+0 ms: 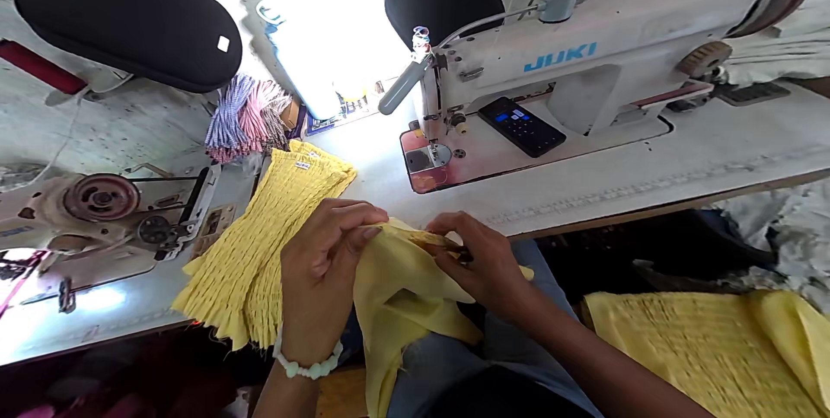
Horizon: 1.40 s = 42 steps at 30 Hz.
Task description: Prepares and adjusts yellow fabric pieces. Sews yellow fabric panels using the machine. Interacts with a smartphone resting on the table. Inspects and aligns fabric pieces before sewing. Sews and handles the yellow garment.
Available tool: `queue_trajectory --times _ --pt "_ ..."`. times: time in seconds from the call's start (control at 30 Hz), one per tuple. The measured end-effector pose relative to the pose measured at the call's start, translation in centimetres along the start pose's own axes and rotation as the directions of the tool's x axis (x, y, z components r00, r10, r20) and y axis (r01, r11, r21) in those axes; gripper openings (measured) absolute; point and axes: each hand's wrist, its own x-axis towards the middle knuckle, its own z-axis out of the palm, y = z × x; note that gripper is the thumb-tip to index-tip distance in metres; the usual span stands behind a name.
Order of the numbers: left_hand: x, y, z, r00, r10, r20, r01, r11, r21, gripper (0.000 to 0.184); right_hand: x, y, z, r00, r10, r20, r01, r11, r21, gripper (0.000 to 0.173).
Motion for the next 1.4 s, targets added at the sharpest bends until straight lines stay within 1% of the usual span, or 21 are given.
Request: queue_trajectory --times 0.07,0.17,0.27,0.33,0.4,0.47,0.53,0.6,0.67,0.73,0.83,0.9,0.93,0.97,1.0,1.07,1.13,1.2,1.27,1.33,1.4 --pt "0.0 0.8 -0.6 1.000 0.007 -0.003 -0.007 1.000 -0.031 0.017 -0.1 -0.5 -0.5 0.992 -0.002 0.125 -0.004 0.999 0.053 0.022" --pt "0.5 1.8 -2.2 1.000 -0.023 0.019 0.024 0.997 -0.074 0.016 -0.5 -2.1 -2.4 0.962 0.025 0.273 -0.091 0.968 0.232 0.017" --pt "2.4 1.7 -3.5 0.987 -0.150 0.054 0.153 0.987 -0.058 0.014 -1.4 -3.8 -3.9 0.949 0.043 0.313 -0.172 0.902 0.397 0.015" --pt "4.2 0.2 -3.0 0.963 -0.245 0.111 0.248 0.969 -0.017 0.008 -2.0 -4.4 -3.8 0.941 0.152 0.304 -0.259 0.900 0.350 0.014" --pt "6.1 -2.4 -0.9 0.915 -0.345 0.211 0.331 0.938 0.100 0.011 -2.5 -3.8 -2.6 0.916 0.302 0.265 -0.360 0.909 0.209 0.013" --pt "8.1 -5.5 2.6 0.827 -0.465 0.316 0.413 0.884 0.219 0.016 -2.6 -2.0 -1.1 0.859 0.433 0.272 -0.478 0.869 0.127 0.016" --pt "9.6 -8.8 6.5 0.745 -0.525 0.412 0.421 0.849 0.321 0.020 -2.7 0.2 0.1 0.798 0.524 0.297 -0.566 0.822 0.070 0.021" --pt "10.7 -11.6 9.9 0.678 -0.554 0.483 0.412 0.830 0.375 0.021 -2.6 2.0 0.7 0.782 0.553 0.287 -0.586 0.809 0.038 0.028" --pt "11.3 -13.5 12.1 0.628 -0.576 0.523 0.436 0.818 0.377 0.021 -2.2 3.0 0.8 0.822 0.520 0.232 -0.538 0.843 0.014 0.031" --pt "11.4 -14.7 13.5 0.601 -0.589 0.540 0.450 0.808 0.380 0.020 -1.5 3.6 0.4 0.830 0.509 0.228 -0.522 0.853 -0.003 0.030" --pt "11.2 -15.8 14.2 0.573 -0.604 0.554 0.464 0.796 0.388 0.021 -0.1 4.1 -0.5 0.759 0.566 0.321 -0.608 0.793 0.039 0.031" --pt "11.3 -16.3 14.1 0.552 -0.613 0.565 0.510 0.784 0.353 0.021 0.4 4.8 -0.5 0.735 0.601 0.315 -0.666 0.727 0.167 0.037" --pt "11.3 -16.6 13.8 0.551 -0.610 0.570 0.546 0.780 0.306 0.021 0.6 5.3 -0.4 0.724 0.624 0.295 -0.688 0.688 0.233 0.047" --pt "11.2 -16.7 13.3 0.555 -0.601 0.575 0.584 0.774 0.245 0.020 0.9 5.8 -0.3 0.702 0.650 0.291 -0.712 0.645 0.277 0.051" --pt "11.1 -16.6 12.8 0.563 -0.591 0.577 0.619 0.765 0.180 0.019 1.3 6.2 -0.3 0.676 0.678 0.289 -0.736 0.603 0.307 0.048" --pt "11.0 -15.9 11.3 0.593 -0.563 0.576 0.662 0.748 0.049 0.015 2.0 6.7 -0.5 0.613 0.723 0.320 -0.786 0.516 0.339 0.031" --pt "10.9 -14.6 9.7 0.636 -0.540 0.551 0.669 0.741 -0.046 0.011 2.5 6.9 -0.8 0.588 0.709 0.390 -0.806 0.478 0.349 0.017" --pt "10.8 -13.3 8.1 0.677 -0.537 0.503 0.651 0.756 -0.070 0.008 2.3 6.9 -0.7 0.632 0.640 0.437 -0.775 0.521 0.359 0.016" --pt "10.4 -12.1 6.6 0.730 -0.497 0.469 0.581 0.813 -0.043 0.007 2.2 6.5 -0.4 0.720 0.542 0.433 -0.688 0.634 0.352 0.017" --pt "10.0 -10.9 5.1 0.781 -0.445 0.439 0.498 0.867 -0.006 0.008 1.8 6.2 0.2 0.844 0.396 0.362 -0.510 0.800 0.315 0.014" --pt "9.5 -9.8 3.6 0.833 -0.373 0.409 0.406 0.914 0.007 0.009 1.1 6.2 0.7 0.948 0.230 0.221 -0.270 0.948 0.171 0.012"
